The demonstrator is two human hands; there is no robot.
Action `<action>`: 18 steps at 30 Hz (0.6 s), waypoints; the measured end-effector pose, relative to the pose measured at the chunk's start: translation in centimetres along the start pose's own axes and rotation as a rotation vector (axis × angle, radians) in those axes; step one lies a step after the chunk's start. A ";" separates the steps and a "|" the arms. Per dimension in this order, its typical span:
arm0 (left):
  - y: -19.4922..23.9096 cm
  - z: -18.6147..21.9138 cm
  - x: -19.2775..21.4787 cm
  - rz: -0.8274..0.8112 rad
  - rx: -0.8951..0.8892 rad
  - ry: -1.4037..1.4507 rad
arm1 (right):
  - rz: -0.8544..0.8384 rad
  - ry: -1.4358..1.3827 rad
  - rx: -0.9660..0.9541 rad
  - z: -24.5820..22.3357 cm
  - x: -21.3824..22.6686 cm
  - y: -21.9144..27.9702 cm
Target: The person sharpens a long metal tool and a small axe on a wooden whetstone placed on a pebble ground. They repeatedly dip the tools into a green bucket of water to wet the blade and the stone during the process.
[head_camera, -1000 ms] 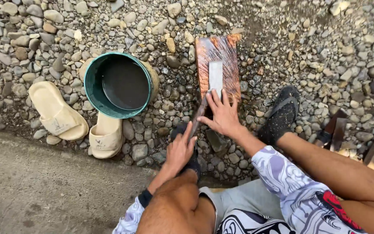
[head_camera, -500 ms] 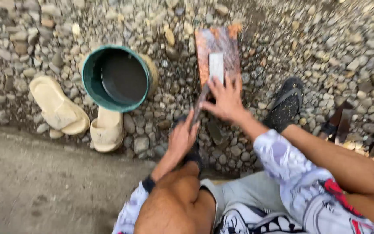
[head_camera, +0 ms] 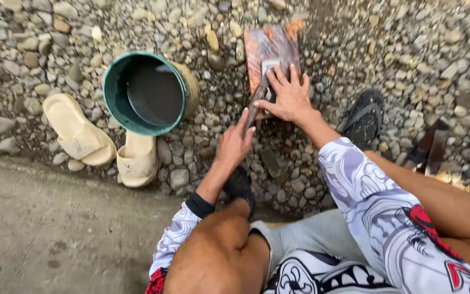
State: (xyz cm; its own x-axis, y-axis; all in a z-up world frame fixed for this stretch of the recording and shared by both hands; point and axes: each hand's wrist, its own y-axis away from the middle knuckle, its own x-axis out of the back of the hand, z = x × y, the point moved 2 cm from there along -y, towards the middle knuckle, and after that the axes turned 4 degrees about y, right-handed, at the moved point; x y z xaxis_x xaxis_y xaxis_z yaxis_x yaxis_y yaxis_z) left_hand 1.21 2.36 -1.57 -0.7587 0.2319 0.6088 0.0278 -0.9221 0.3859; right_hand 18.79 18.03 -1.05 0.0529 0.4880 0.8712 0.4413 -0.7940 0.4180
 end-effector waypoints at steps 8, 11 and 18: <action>3.4 -0.8 -0.2 -0.044 0.024 0.035 | 0.056 0.171 0.106 -0.9 -4.7 3.3; 1.4 0.1 0.1 -0.032 0.013 0.031 | 0.026 0.090 0.062 -0.3 -2.2 1.9; 3.1 0.9 0.8 0.000 -0.008 -0.001 | 0.095 0.167 0.142 0.4 -5.8 2.2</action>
State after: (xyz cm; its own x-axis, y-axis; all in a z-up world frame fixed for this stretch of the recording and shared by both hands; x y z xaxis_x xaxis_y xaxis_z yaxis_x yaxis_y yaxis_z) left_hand 1.24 -0.02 0.71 -0.7582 0.2321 0.6093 0.0229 -0.9244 0.3806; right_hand 19.85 13.62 -5.31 -0.0438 0.3369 0.9405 0.5634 -0.7691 0.3017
